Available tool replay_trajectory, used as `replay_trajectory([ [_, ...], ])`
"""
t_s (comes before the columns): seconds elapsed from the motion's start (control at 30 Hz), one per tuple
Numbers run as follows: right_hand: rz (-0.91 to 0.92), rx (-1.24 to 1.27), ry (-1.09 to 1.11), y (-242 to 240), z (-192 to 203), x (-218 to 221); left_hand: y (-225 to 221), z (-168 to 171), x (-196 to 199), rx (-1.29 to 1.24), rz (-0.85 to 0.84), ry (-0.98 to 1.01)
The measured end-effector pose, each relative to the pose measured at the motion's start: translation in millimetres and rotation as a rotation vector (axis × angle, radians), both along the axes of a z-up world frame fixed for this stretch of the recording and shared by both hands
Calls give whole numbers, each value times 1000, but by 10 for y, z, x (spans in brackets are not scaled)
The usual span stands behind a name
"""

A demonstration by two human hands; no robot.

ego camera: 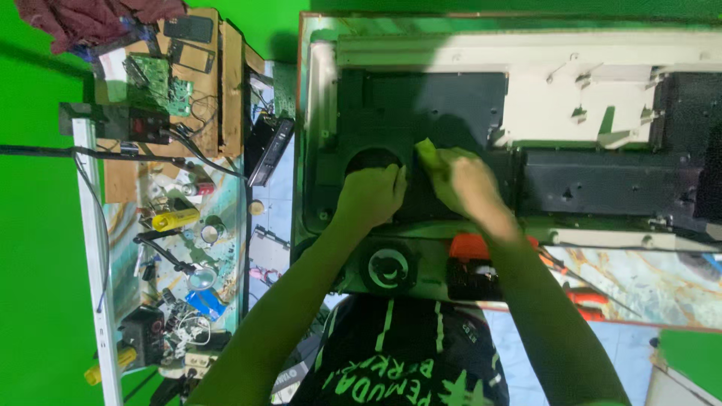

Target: The person disassembles and repairs an electronic keyboard instrument chassis on a workbench, using screwdrivers to remove internal panels, unhooking wires, and cleaning the interior surfaces with a sponge.

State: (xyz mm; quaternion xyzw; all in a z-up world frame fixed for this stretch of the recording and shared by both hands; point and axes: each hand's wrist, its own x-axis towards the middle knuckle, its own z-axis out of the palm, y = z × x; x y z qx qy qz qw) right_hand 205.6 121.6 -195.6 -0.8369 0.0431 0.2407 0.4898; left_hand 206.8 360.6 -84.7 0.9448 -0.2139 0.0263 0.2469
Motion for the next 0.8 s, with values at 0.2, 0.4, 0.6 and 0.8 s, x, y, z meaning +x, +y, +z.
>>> replay_trajectory([
  [0.2,254,-313,-299,295,401,-109,-11,64,-3,-22,40,-216],
  [0.4,559,-274,-199,189,859,-152,-40,112,-59,94,178,-280],
  [0.6,214,-317,-432,93,801,28,15,98,-144,-92,-68,119],
  [0.8,538,-438,-448,171,753,-135,-19,-27,-134,48,-6,158],
])
